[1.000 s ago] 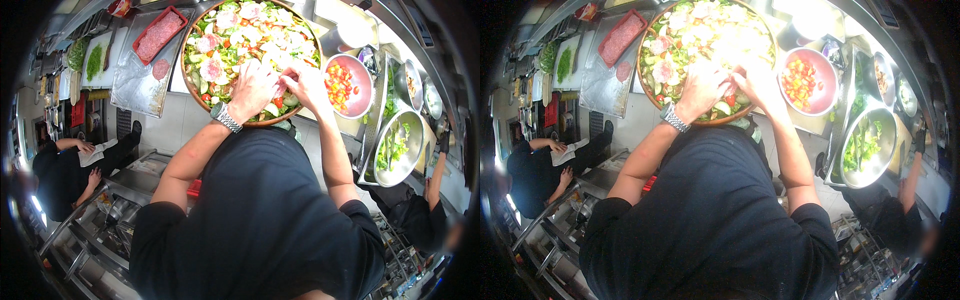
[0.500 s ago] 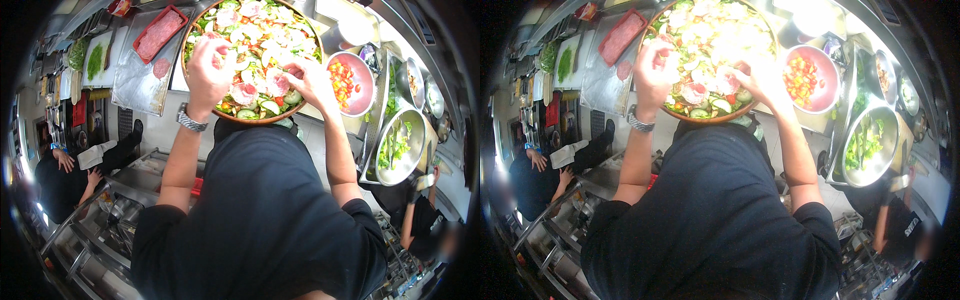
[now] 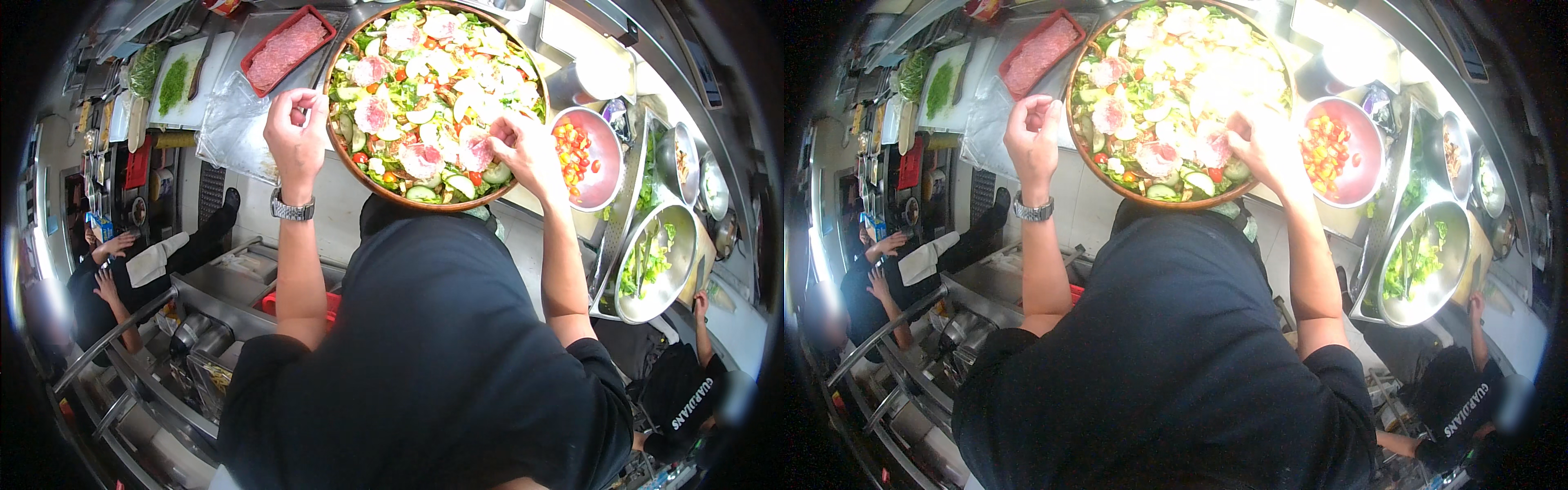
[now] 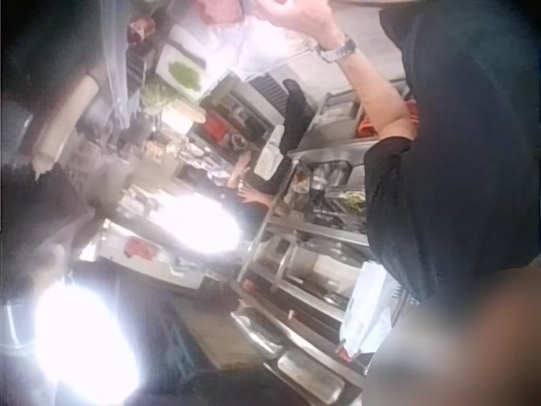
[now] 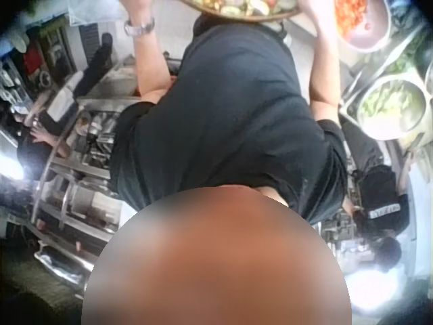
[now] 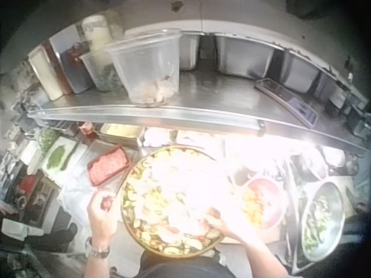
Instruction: The person places slices of cured meat by hand onto a large salad bowl containing sliced cucumbers, tomatoes, and leafy greens. The person repeatedly picks up individual slices from a red tray and arranges them over the salad.
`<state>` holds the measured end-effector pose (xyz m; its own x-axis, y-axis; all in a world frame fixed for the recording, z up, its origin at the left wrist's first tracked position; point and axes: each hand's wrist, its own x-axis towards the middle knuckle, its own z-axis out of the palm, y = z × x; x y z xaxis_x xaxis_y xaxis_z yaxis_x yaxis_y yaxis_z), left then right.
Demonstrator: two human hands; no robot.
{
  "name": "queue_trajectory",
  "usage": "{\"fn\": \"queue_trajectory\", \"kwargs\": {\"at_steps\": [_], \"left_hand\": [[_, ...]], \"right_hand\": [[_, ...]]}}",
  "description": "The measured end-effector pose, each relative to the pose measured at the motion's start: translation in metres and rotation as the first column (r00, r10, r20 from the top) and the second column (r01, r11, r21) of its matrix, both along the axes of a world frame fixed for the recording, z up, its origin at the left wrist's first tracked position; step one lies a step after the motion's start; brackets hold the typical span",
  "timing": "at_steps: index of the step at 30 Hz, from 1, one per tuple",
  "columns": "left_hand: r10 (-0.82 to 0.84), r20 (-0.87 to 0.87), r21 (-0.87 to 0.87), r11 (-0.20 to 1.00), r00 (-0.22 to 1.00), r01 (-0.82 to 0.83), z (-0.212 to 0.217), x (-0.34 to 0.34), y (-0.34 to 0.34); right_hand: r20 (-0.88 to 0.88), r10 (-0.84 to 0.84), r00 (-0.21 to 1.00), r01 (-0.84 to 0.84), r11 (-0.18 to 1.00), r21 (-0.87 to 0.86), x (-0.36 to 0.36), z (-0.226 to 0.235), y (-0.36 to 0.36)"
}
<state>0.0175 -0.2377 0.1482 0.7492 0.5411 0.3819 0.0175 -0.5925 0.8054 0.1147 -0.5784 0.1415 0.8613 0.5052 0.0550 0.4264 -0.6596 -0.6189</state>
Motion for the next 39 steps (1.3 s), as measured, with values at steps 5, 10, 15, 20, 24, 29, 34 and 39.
{"fn": "queue_trajectory", "kwargs": {"at_steps": [5,10,15,20,24,29,34,39], "left_hand": [[0.095,-0.107,-0.024,0.995,0.990,-0.098,-0.023,-0.029,0.000],[0.049,-0.385,-0.500,0.828,0.922,-0.253,-0.056,-0.084,-0.060],[-0.150,-0.231,-0.842,0.526,0.961,-0.120,-0.073,-0.097,-0.087],[-0.218,-0.333,-0.783,0.606,0.917,-0.140,-0.072,-0.079,-0.063],[-0.284,-0.305,-0.795,0.601,0.909,-0.079,-0.064,-0.075,-0.045],[-0.279,-0.397,-0.669,0.740,0.874,-0.068,-0.060,-0.055,0.000],[-0.424,-0.269,-0.727,0.679,0.865,0.106,-0.060,-0.017,0.054],[-0.516,-0.295,-0.681,0.704,0.805,0.202,-0.057,0.030,0.086]], "right_hand": [[-0.121,-0.022,0.992,0.018,0.999,-0.030,-0.001,0.002,0.000],[-0.188,-0.133,0.973,0.152,0.984,0.091,0.010,0.004,-0.011],[0.179,-0.301,0.937,0.276,0.949,0.151,0.065,-0.019,-0.027],[0.347,-0.259,0.901,0.246,0.966,0.081,0.096,-0.049,-0.032],[0.074,-0.376,0.924,0.361,0.919,0.159,0.092,-0.046,-0.039],[0.300,-0.343,0.890,0.338,0.939,0.070,0.042,-0.041,-0.032],[0.250,-0.448,0.858,0.435,0.894,0.110,-0.015,-0.040,-0.016],[-0.006,-0.540,0.842,0.535,0.833,0.137,-0.076,-0.036,0.002]]}}
